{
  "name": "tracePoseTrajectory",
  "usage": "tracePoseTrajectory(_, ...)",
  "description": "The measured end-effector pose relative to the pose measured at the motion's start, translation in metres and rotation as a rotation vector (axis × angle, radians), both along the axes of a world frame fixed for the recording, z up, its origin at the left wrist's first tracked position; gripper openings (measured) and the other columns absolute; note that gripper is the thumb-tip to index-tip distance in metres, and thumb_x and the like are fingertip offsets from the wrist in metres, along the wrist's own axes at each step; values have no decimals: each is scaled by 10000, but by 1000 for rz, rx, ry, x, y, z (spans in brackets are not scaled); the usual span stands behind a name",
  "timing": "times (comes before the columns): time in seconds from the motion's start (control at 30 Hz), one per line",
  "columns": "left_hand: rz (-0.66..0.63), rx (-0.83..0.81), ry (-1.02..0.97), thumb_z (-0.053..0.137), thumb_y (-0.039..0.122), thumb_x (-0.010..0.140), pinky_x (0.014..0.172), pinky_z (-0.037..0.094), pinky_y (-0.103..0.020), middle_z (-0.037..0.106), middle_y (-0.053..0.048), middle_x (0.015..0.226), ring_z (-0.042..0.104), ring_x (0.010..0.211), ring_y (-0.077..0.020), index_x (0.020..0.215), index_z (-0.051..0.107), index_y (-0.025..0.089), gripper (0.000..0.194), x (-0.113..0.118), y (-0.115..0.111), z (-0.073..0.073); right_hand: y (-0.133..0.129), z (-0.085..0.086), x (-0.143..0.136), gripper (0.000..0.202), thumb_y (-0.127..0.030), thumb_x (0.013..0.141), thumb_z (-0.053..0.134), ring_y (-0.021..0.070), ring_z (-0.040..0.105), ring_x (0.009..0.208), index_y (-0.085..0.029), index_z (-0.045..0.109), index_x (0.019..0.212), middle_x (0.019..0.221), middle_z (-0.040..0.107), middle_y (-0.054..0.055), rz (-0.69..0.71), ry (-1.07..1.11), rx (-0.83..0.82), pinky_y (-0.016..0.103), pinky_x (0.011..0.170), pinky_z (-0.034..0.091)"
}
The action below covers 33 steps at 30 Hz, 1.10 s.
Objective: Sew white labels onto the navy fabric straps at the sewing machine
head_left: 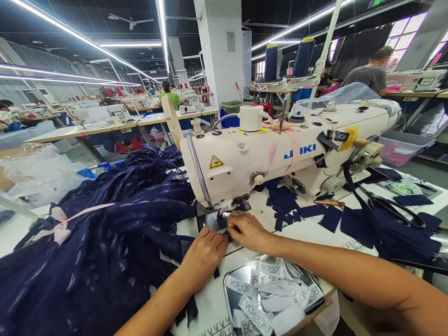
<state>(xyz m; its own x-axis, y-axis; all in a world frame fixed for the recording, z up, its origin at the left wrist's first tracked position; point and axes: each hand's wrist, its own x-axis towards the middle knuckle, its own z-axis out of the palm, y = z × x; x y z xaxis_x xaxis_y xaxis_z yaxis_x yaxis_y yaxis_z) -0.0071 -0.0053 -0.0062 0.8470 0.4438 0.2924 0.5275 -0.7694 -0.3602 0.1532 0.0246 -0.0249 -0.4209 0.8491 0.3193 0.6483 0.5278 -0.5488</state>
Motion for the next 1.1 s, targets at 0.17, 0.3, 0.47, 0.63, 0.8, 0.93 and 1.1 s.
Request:
tracePoseTrajectory(0.17, -12, 16, -35, 315, 20, 799, 559, 365, -301, 531, -50, 640, 452, 565, -164, 764, 558, 91, 255, -1, 0, 0, 5, -1, 8, 152, -74, 757, 520, 121, 524, 705, -134, 583, 632, 718, 573, 15, 114, 98, -57, 238, 682, 396)
tracePoseTrajectory(0.3, -35, 30, -48, 277, 20, 810, 558, 363, -298, 524, -50, 627, 446, 552, -157, 730, 546, 100, 292, -1, 0, 1, 3, -1, 16, 126, -102, 770, 537, 133, 535, 797, -158, 650, 770, 840, 603, 25, 208, 102, -14, 260, 762, 403)
tracePoseTrajectory(0.47, -53, 28, -39, 282, 14, 805, 562, 361, -298, 528, -51, 634, 451, 561, -156, 738, 548, 103, 288, 2, 2, 0, -10, 5, 17, 142, -123, 792, 514, 171, 488, 852, -155, 649, 824, 927, 573, 50, 214, -150, 113, 298, 767, 405)
tracePoseTrajectory(0.63, -50, 39, -97, 343, 39, 808, 545, 346, -300, 534, -37, 622, 449, 549, -148, 724, 559, 105, 241, -3, 2, -1, -27, 9, 12, 116, -69, 760, 505, 202, 454, 836, -133, 596, 793, 904, 530, 74, 179, -439, 263, 313, 687, 415)
tracePoseTrajectory(0.8, -13, -28, -222, 440, 142, 807, 788, 373, -418, 621, -55, 860, 538, 878, -221, 759, 572, 148, 141, -19, -6, 5, -27, 17, 15, 157, -82, 736, 526, 217, 452, 842, -97, 570, 886, 913, 510, 104, 299, -595, 345, 290, 616, 429)
tracePoseTrajectory(0.93, -66, -172, -218, 399, 101, 813, 928, 375, -359, 621, -49, 1024, 524, 1016, -177, 835, 568, 157, 179, -20, -9, 1, -8, 19, 21, 201, -83, 792, 454, 206, 465, 844, -89, 561, 963, 921, 533, 106, 449, -652, 447, 293, 658, 442)
tracePoseTrajectory(1.1, 95, -200, -240, 394, 39, 772, 863, 462, -360, 631, -90, 992, 583, 904, -179, 788, 557, 146, 196, -2, -5, -9, 13, 13, 27, 246, -65, 818, 422, 200, 490, 946, -99, 554, 1022, 1024, 550, 124, 459, -618, 469, 305, 750, 455)
